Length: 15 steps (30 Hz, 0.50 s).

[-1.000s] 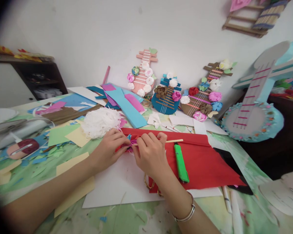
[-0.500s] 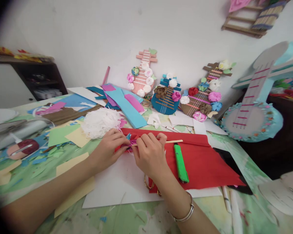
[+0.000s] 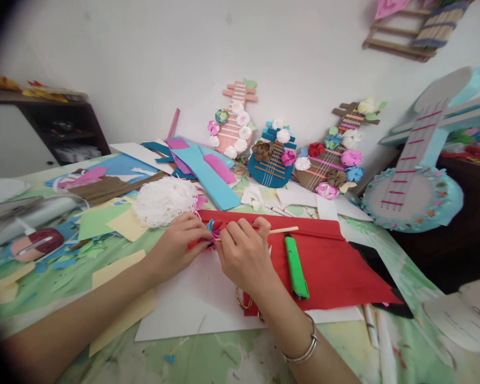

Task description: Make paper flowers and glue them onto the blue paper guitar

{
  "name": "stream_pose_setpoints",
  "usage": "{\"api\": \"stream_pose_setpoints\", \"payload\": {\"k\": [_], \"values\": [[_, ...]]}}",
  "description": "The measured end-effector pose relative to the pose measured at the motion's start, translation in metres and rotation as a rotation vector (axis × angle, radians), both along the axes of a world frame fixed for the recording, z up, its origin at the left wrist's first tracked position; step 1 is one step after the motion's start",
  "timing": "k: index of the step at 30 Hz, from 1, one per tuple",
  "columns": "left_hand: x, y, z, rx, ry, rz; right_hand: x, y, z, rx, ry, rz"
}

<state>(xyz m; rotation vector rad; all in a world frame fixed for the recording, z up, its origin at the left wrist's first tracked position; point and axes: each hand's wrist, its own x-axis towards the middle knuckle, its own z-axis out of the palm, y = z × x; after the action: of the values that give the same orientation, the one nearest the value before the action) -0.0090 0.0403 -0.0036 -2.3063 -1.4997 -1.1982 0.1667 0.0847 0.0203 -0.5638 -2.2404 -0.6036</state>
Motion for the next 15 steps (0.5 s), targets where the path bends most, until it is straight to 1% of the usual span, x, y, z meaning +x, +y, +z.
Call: {"api": "stream_pose_setpoints", "payload": {"k": [6,10,13,15], "values": [[0.0,-0.001,0.0,-0.003,-0.004,-0.008,0.0,0.001,0.0,0.011,0.004,0.006],[0.0,-0.001,0.004,-0.062,-0.025,-0.008,0.0,0.001,-0.001,0.024,0.008,0.009],[0.0,-0.002,0.009,-0.141,-0.123,0.001,0.0,0.0,0.0,0.04,0.041,-0.002],[-0.001,-0.003,0.013,-0.21,-0.254,0.025,0.0,-0.002,0.002,0.067,0.123,-0.021]]}}
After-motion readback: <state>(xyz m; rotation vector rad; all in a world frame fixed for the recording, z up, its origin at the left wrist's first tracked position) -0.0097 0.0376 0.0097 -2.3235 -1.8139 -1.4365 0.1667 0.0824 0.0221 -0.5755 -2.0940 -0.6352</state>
